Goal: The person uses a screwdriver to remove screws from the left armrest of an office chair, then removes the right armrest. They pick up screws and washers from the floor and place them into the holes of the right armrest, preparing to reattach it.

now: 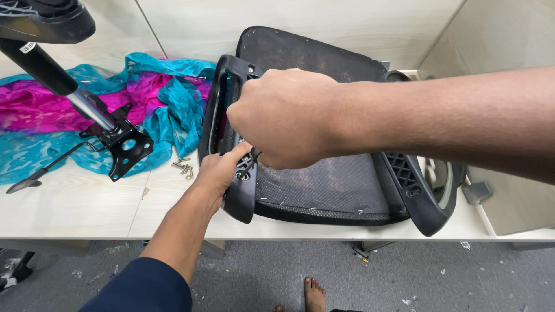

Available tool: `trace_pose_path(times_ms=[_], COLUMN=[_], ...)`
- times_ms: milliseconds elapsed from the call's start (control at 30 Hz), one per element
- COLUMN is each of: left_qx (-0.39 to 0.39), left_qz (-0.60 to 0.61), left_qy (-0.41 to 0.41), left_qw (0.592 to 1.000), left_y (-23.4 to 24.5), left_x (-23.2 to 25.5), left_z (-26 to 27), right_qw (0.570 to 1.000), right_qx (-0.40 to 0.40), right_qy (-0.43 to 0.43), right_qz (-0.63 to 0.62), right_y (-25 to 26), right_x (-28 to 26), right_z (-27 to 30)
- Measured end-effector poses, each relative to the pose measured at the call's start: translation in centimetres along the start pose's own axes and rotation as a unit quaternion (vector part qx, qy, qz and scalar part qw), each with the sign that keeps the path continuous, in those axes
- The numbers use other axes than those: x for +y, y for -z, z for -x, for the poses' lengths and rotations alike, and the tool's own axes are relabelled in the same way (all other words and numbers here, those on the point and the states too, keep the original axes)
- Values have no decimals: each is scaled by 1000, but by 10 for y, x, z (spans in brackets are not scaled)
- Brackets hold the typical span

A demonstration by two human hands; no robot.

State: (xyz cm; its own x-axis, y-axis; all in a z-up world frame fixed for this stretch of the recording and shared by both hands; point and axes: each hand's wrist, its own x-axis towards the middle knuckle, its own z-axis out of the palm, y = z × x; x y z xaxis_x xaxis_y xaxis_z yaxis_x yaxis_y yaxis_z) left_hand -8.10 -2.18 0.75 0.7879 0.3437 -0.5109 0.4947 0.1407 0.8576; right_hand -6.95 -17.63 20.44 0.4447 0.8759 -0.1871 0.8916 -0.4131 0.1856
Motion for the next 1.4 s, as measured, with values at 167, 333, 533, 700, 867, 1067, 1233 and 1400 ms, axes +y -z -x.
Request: trace_pose_path(times_ms=[167, 333, 533, 700, 867, 1067, 1233, 1400], left_qx=[10, 20, -15, -51, -174, -169, -133, -128], left_qz=[4, 2, -53, -149, -116, -137, -138, -107], left_qy=[-24, -33, -28, -30, 19, -10, -39, -24], left_qw=[1000, 999, 998, 987, 978, 976, 981, 986], left_y=[1, 0, 6, 14, 24, 24, 24, 21], left_x=[-4, -2, -3, -2, 2, 5, -2, -1], left_z=[5, 5, -3, -12, -11, -6, -5, -7], right_qw=[982, 954, 981, 978, 947, 925, 940, 971], right_qx=[-126, -176, -153, -2, 12, -61, -44, -86], right_qy=[-125, -202, -107, 63, 123, 154, 147, 51], right_qz=[-72, -133, -52, 197, 296, 342, 303, 215], right_y=[11, 15, 3, -19, -25, -6, 3, 9], right_x=[-4, -9, -3, 4, 2, -21, -33, -38], right_z=[-8, -13, 1, 8, 6, -2, -6, -12])
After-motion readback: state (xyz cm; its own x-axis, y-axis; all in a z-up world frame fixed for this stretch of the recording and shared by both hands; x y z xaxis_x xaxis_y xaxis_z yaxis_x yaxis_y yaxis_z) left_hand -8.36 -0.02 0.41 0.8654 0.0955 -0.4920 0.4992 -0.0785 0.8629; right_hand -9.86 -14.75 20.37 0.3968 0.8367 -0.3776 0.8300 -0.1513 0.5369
